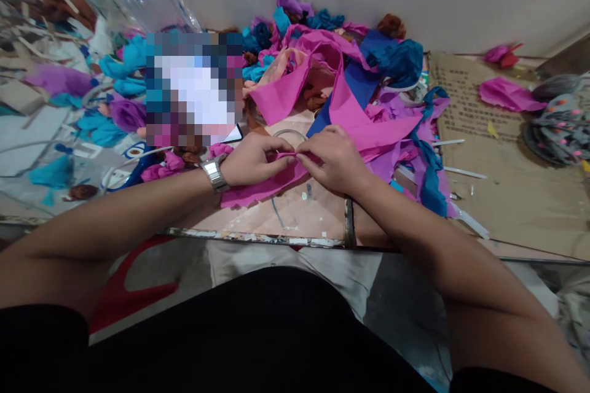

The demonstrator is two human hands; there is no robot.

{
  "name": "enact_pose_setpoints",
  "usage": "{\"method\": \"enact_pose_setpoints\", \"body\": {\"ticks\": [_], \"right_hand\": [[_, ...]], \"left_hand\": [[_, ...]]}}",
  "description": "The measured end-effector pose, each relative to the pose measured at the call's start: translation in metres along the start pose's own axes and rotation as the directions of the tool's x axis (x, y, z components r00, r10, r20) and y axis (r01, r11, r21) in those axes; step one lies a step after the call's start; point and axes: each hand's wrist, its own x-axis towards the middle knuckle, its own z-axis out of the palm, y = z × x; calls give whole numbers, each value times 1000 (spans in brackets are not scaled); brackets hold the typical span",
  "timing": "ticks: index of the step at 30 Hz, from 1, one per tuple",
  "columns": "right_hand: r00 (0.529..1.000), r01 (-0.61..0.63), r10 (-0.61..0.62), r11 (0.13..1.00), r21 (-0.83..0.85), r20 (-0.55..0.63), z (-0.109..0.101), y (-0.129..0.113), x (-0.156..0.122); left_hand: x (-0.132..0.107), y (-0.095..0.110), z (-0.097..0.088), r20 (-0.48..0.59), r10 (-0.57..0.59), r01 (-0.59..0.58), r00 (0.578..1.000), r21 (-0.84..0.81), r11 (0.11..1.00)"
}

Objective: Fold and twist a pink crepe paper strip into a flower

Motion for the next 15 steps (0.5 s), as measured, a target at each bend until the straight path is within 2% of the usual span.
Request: {"method": "enact_pose_setpoints", "body": {"ticks": [3, 6, 10, 15], "right_hand": [[997, 63, -63, 998, -22, -36, 0, -3, 3], [994, 82, -86, 995, -58, -63, -2, -5, 4], [984, 153, -160, 984, -91, -74, -5, -4, 5], [972, 224, -229, 969, -106, -44, -7, -3, 5]], "left_hand": [[4, 0, 0, 90, -68, 79, 994, -126, 989], [9, -1, -2, 130, -93, 120, 987, -212, 970], [12, -1, -5, 186, -180, 228, 966, -283, 932], [9, 3, -6, 180, -294, 337, 939, -305, 891]]}}
